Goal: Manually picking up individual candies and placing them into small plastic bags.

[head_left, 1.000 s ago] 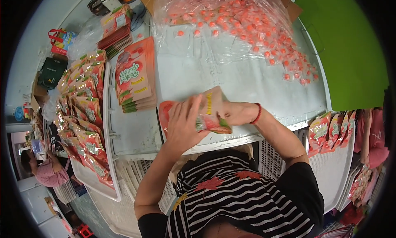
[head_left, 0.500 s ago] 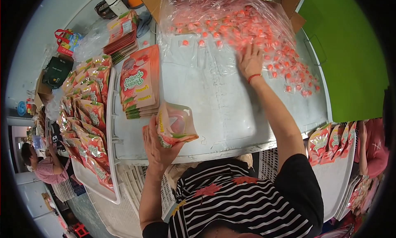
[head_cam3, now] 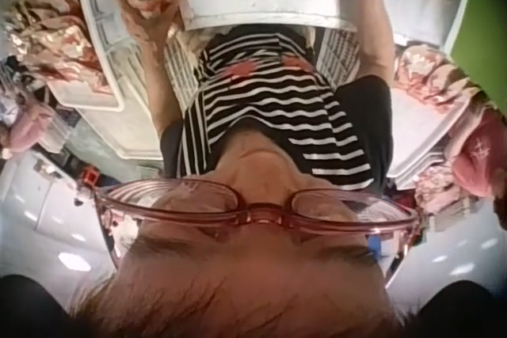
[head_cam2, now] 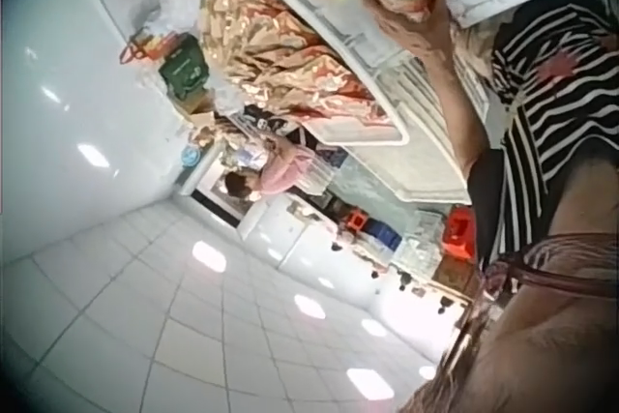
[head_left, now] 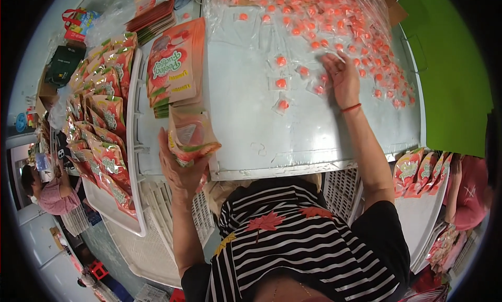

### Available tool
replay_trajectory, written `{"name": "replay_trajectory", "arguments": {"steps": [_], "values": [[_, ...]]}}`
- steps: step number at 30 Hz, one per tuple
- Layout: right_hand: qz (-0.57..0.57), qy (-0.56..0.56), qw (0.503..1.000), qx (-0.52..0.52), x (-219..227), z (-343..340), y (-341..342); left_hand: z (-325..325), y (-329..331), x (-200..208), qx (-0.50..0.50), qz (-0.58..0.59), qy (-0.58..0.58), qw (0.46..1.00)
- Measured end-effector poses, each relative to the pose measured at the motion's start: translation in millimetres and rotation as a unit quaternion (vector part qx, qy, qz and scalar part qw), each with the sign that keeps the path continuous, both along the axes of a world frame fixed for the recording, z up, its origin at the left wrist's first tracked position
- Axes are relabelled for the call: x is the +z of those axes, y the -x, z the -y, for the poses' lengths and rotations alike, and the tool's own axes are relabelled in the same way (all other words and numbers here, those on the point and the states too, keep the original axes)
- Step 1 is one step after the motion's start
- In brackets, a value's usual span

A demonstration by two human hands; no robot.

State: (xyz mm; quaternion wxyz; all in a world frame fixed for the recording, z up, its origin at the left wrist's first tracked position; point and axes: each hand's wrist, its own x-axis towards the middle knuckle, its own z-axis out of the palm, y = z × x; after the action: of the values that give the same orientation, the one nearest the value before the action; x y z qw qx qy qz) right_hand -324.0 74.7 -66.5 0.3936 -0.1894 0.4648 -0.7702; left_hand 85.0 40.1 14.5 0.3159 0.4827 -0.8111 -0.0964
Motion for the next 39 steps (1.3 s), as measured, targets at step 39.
{"name": "replay_trajectory", "arguments": {"steps": [39], "values": [[-0.706,-0.048,0.7,0.096,-4.7,42.5,-210.7,2.9,-12.9,-5.6,0.054,-0.017,-0.013,0.998]]}}
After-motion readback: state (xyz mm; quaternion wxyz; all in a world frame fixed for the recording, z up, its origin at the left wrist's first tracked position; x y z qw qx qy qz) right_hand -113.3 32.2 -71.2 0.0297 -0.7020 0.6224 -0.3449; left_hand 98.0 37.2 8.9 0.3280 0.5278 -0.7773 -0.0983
